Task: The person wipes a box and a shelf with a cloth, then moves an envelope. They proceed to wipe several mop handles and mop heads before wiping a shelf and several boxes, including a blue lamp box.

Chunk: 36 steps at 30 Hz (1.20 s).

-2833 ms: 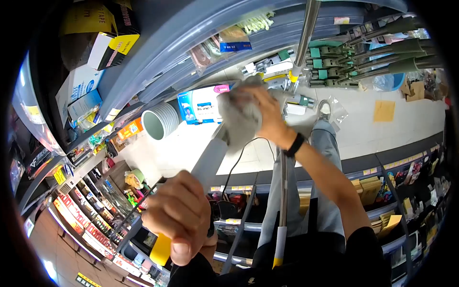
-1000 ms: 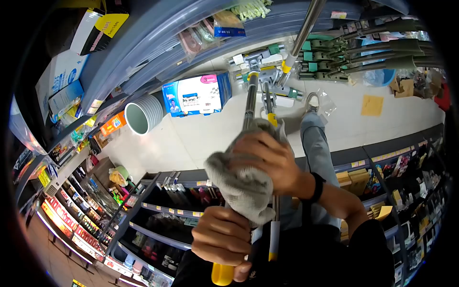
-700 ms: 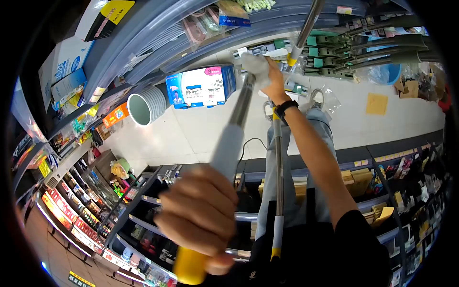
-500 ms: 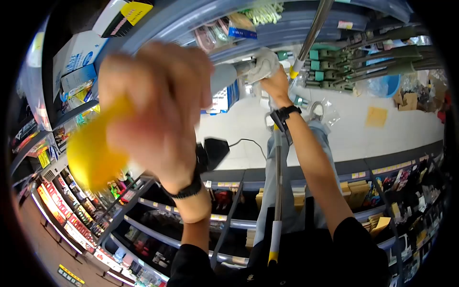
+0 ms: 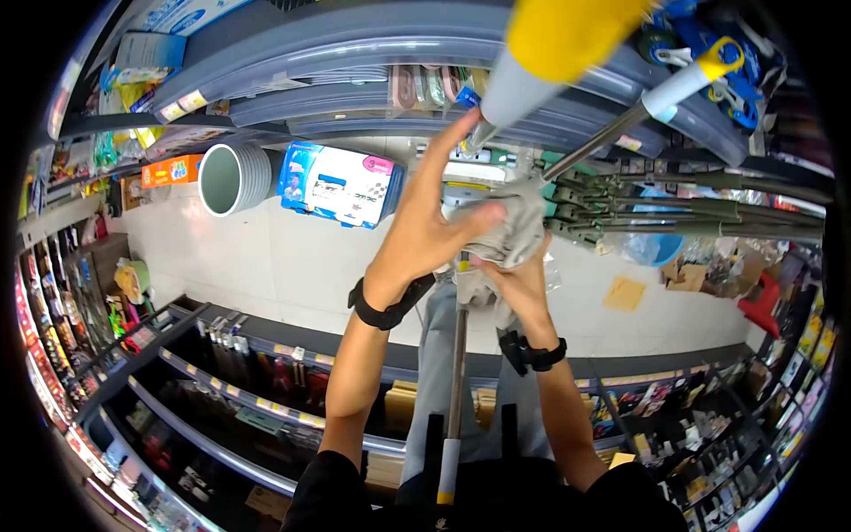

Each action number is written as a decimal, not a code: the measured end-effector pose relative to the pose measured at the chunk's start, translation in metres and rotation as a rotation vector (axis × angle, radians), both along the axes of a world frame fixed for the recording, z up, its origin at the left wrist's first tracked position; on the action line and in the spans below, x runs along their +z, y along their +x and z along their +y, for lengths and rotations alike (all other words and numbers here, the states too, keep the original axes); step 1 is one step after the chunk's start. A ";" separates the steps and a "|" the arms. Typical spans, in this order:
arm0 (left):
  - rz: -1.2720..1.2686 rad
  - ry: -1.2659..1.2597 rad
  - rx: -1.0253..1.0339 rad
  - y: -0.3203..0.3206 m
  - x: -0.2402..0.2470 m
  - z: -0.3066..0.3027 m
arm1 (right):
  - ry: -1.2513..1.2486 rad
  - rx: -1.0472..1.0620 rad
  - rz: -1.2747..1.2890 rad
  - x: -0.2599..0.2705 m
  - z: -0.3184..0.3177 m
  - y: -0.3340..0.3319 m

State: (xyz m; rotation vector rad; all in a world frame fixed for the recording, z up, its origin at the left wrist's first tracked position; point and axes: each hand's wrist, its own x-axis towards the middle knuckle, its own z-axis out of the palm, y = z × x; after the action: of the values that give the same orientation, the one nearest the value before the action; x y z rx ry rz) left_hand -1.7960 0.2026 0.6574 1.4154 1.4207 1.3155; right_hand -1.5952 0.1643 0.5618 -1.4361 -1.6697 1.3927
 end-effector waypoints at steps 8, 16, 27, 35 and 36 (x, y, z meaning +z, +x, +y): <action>-0.247 -0.097 0.226 -0.022 -0.026 -0.010 | -0.037 0.381 0.296 0.095 0.061 -0.060; -0.817 0.155 0.584 -0.041 -0.021 0.007 | 0.858 0.183 0.145 0.226 0.119 -0.024; -0.858 0.264 0.638 -0.065 -0.005 -0.017 | 0.202 0.363 0.762 0.210 0.201 -0.103; -0.512 0.722 0.290 0.053 0.044 0.024 | 1.142 -0.469 -0.077 0.260 0.113 -0.052; -0.479 0.712 0.261 0.059 0.028 0.024 | 0.784 -0.063 0.233 0.265 0.110 -0.034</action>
State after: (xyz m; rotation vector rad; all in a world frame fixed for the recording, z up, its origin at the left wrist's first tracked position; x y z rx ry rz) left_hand -1.7371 0.2268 0.6859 1.2084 0.8574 2.3010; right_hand -1.6293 0.2745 0.8267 -0.8277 -1.7100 0.6900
